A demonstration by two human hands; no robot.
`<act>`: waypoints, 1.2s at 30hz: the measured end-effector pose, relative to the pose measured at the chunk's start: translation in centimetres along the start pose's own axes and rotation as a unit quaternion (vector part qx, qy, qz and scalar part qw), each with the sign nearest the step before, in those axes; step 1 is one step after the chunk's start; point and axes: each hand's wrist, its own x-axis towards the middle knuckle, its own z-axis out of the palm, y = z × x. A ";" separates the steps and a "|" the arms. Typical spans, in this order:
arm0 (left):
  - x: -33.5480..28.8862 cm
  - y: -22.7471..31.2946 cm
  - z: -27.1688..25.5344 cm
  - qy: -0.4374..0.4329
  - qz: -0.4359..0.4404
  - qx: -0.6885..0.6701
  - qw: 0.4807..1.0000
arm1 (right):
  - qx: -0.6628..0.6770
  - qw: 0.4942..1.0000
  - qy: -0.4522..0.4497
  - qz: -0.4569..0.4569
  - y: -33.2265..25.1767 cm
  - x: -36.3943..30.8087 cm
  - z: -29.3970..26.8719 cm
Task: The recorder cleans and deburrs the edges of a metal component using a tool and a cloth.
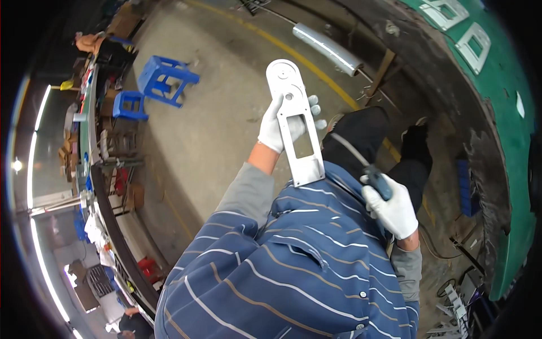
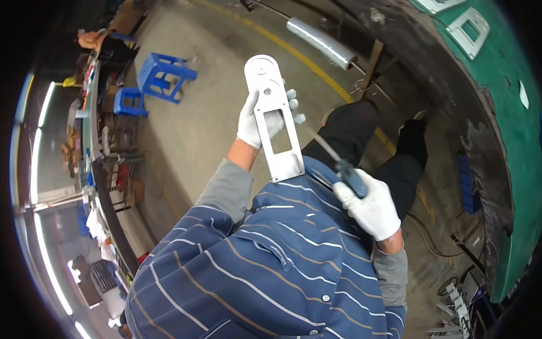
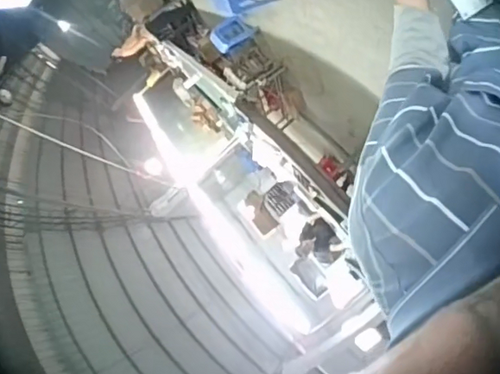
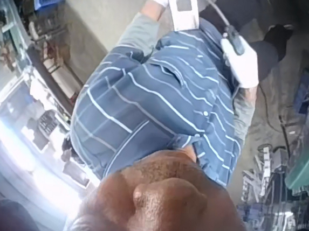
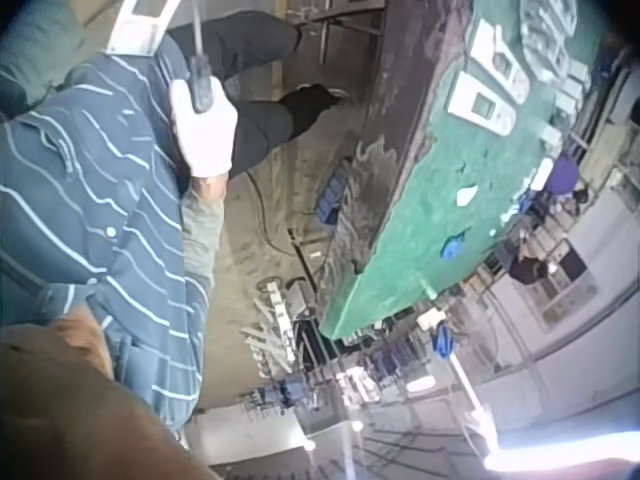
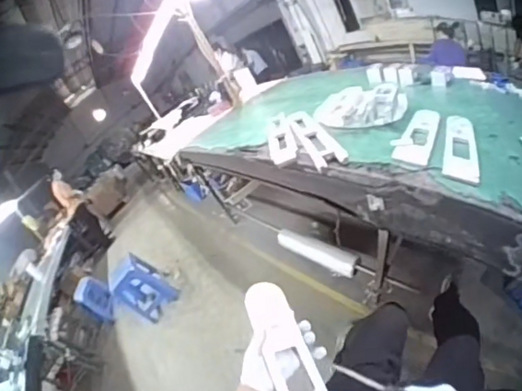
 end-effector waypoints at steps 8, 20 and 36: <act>-1.2 0.3 -2.5 0.068 0.024 -0.028 0.997 | -0.252 0.958 -0.087 -0.110 -2.9 4.7 5.0; -0.9 0.4 -2.2 0.061 -0.003 0.006 0.998 | -0.275 0.943 -0.140 -0.120 -4.0 7.7 4.9; -0.2 -0.9 4.5 0.076 0.001 0.136 0.988 | -0.191 0.969 -0.084 -0.131 -3.9 6.2 1.7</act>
